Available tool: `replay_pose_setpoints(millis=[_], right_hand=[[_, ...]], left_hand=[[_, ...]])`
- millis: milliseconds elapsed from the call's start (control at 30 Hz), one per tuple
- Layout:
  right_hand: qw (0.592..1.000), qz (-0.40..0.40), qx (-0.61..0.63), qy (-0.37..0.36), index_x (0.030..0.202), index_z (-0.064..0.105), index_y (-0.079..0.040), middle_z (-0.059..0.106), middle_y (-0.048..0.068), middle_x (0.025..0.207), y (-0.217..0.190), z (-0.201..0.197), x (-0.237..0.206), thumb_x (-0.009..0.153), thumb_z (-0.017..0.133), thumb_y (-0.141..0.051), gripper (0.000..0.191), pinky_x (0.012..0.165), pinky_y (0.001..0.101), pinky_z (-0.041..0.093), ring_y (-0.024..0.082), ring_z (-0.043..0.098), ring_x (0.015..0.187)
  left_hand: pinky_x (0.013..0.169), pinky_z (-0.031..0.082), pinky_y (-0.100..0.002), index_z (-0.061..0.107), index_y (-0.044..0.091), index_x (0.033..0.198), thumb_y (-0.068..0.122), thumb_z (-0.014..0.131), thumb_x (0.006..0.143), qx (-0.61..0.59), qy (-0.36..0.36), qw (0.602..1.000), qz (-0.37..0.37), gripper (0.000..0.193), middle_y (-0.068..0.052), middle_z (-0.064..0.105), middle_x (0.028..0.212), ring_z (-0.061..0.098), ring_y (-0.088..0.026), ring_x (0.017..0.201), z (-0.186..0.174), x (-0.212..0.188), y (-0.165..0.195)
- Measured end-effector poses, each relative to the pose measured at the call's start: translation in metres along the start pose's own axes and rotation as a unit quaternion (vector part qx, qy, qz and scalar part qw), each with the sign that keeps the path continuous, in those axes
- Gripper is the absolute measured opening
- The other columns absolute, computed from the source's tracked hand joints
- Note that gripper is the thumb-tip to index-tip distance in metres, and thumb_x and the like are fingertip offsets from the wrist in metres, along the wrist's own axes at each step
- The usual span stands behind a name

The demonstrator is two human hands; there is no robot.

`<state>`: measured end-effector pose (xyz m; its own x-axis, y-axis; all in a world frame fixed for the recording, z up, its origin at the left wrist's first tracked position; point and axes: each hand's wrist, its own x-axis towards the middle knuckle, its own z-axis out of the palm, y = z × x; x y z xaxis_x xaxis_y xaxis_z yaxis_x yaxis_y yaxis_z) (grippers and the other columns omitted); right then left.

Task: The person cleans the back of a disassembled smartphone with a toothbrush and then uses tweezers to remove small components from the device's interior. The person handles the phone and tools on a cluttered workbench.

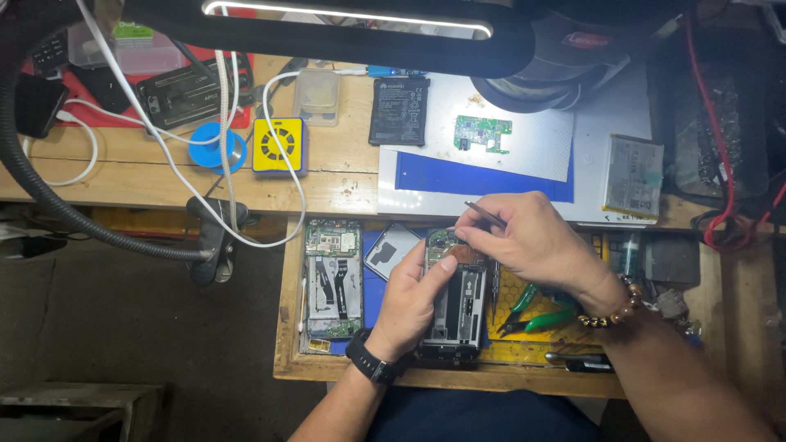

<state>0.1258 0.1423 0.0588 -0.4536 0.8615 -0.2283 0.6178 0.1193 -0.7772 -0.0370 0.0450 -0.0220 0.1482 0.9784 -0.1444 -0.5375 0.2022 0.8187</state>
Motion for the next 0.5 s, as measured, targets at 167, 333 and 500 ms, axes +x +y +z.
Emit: replay_pose_setpoints(millis=[167, 333, 500], right_hand=[[1.000, 0.011, -0.005, -0.019, 0.092, 0.081, -0.006, 0.075, 0.002, 0.066, 0.004, 0.005, -0.005, 0.085, 0.074, -0.022, 0.018, 0.053, 0.0248, 0.047, 0.005, 0.060, 0.060], [1.000, 0.016, 0.019, -0.019, 0.093, 0.081, -0.006, 0.079, 0.001, 0.069, 0.003, 0.008, -0.007, 0.086, 0.072, -0.019, 0.018, 0.056, 0.0228, 0.051, 0.005, 0.067, 0.063], [0.998, 0.038, 0.045, -0.030, 0.094, 0.081, -0.005, 0.079, 0.002, 0.070, 0.003, 0.008, -0.007, 0.087, 0.072, -0.020, 0.018, 0.057, 0.0213, 0.053, 0.005, 0.071, 0.064]], left_hand=[[0.077, 0.055, -0.021, 0.069, 0.000, 0.115, 0.018, 0.063, 0.103, 0.063, 0.057, 0.996, -0.008, 0.023, -0.002, 0.074, 0.100, 0.065, -0.006, 0.088, 0.002, 0.002, 0.001], [0.068, 0.052, -0.020, 0.073, 0.001, 0.104, 0.020, 0.066, 0.100, 0.151, 0.090, 0.984, 0.001, 0.020, 0.000, 0.075, 0.089, 0.064, -0.003, 0.079, 0.005, 0.001, 0.008], [0.065, 0.051, -0.020, 0.074, 0.003, 0.101, 0.022, 0.068, 0.098, 0.199, 0.102, 0.975, 0.003, 0.020, 0.001, 0.075, 0.086, 0.062, -0.002, 0.076, 0.007, 0.000, 0.011]])
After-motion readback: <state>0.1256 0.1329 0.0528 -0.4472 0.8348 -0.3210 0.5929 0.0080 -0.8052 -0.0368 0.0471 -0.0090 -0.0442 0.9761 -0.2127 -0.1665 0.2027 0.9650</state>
